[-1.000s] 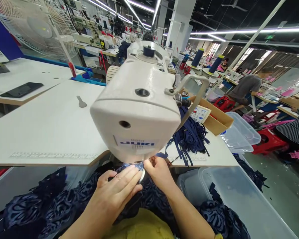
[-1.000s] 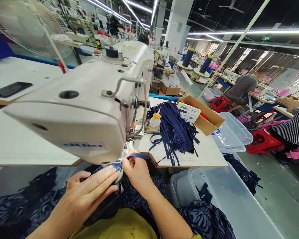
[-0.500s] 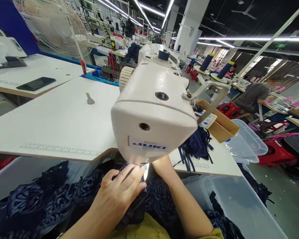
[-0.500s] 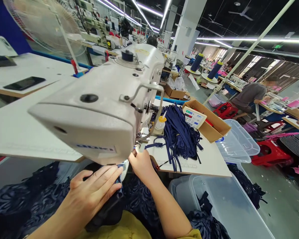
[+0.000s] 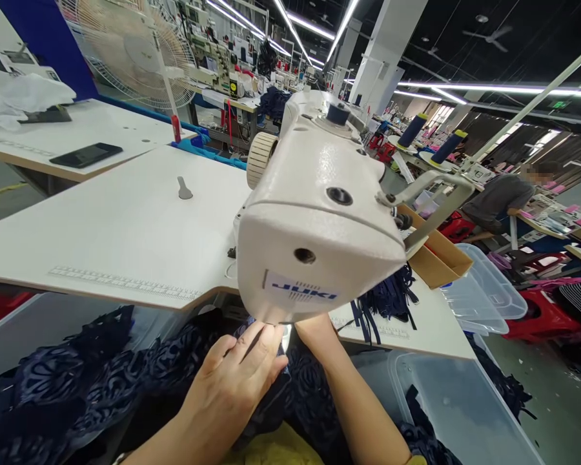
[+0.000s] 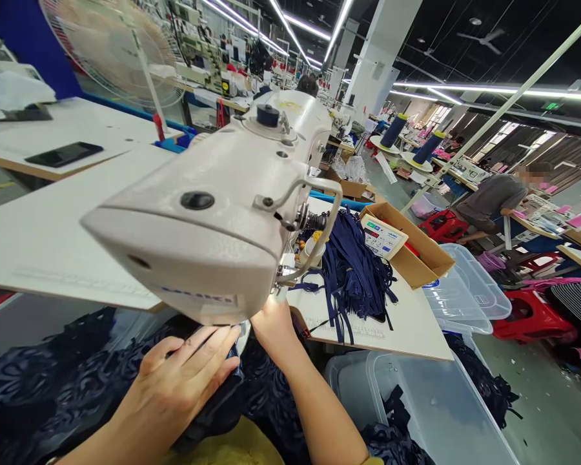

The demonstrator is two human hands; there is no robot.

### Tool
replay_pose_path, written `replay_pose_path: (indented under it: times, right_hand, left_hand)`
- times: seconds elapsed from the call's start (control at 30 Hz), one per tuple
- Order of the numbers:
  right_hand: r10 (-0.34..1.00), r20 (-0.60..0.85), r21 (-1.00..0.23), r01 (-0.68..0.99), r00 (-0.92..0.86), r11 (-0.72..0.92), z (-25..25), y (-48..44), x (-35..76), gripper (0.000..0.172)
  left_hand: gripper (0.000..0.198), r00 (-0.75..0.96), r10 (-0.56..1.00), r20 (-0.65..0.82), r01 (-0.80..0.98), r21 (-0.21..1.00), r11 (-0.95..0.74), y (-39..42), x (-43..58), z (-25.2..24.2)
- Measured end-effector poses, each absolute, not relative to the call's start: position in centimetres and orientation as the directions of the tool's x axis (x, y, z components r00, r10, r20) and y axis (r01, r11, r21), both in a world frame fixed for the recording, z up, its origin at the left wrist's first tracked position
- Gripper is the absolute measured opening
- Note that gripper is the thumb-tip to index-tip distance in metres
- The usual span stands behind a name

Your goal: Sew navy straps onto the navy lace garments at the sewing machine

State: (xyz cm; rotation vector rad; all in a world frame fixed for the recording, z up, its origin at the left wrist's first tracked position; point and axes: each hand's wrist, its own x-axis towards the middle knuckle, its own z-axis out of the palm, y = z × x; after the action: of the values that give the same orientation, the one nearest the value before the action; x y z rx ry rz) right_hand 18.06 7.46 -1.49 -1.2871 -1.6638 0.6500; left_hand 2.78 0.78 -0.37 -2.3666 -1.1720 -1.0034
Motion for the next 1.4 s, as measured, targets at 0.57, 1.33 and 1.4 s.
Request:
replay_pose_path:
  times: [0.57, 1.33, 1.4]
  right_hand:
    - [0.957, 0.272, -0.771, 0.572, -0.105, 0.282, -2.4, 7.6, 18.4, 0.023]
    - [0.944, 0.268, -0.771, 0.546, -0.191, 0.329, -3.9, 8.4, 20.0, 0.026]
    - [0.944, 0.282, -0.768, 0.549, -0.173, 0.33, -3.3, 8.3, 19.8, 0.028]
  left_hand:
    - [0.022, 0.406, 0.542, 0.736, 0.787, 0.02, -0.616, 0.9, 2.7, -1.2]
    - [0.026, 0.394, 0.598, 0.698, 0.8, 0.059, -0.597, 0.5, 2.4, -1.4]
    - [0.024, 0.405, 0.574, 0.712, 0.797, 0.033, -0.603, 0.5, 2.4, -1.6]
